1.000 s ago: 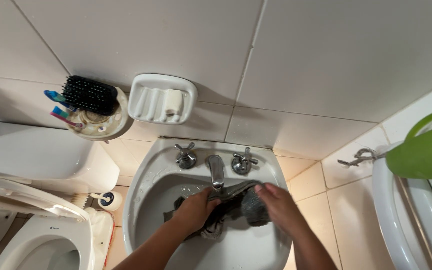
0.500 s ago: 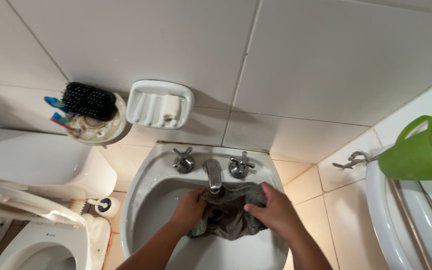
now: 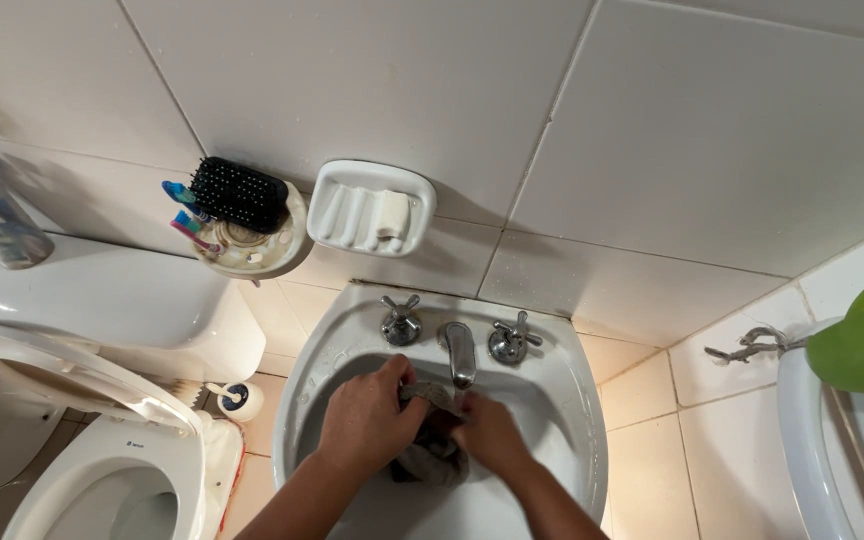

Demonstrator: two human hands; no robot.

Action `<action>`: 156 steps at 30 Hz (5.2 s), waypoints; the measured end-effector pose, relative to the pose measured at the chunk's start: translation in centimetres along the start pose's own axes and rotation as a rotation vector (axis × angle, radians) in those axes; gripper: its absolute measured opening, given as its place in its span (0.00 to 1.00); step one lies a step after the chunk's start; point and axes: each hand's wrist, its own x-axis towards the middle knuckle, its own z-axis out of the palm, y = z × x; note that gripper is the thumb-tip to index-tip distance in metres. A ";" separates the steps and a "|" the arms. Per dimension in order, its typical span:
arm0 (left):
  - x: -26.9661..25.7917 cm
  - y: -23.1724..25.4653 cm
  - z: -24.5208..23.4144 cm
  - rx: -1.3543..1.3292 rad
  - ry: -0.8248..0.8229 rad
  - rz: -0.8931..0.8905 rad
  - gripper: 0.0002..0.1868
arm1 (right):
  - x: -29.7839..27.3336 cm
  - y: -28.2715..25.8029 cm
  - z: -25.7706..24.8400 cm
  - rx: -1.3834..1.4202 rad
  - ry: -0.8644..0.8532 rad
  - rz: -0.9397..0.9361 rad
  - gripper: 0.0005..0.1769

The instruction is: Hand-washing a small grey cloth in a bathroom sink by scrubbing it under running water and wringing it out.

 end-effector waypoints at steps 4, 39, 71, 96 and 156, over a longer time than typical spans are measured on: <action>0.6 -1.0 1.1 -0.032 -0.079 0.055 0.15 | -2.4 -2.8 -6.3 0.263 0.090 0.378 0.15; -0.6 4.3 -7.8 -1.120 0.065 -0.018 0.11 | -0.6 -7.4 0.8 1.059 -0.130 0.412 0.12; 2.3 3.7 0.5 -1.101 -0.194 -0.662 0.25 | -4.8 -2.5 -9.4 1.264 0.107 0.471 0.19; 4.2 -0.9 4.9 -0.883 -0.116 -0.301 0.24 | -2.4 -0.2 -8.2 1.346 0.297 0.685 0.07; 2.3 -3.3 7.2 0.008 -0.312 0.142 0.25 | -2.9 -4.4 -4.6 0.434 0.071 0.285 0.21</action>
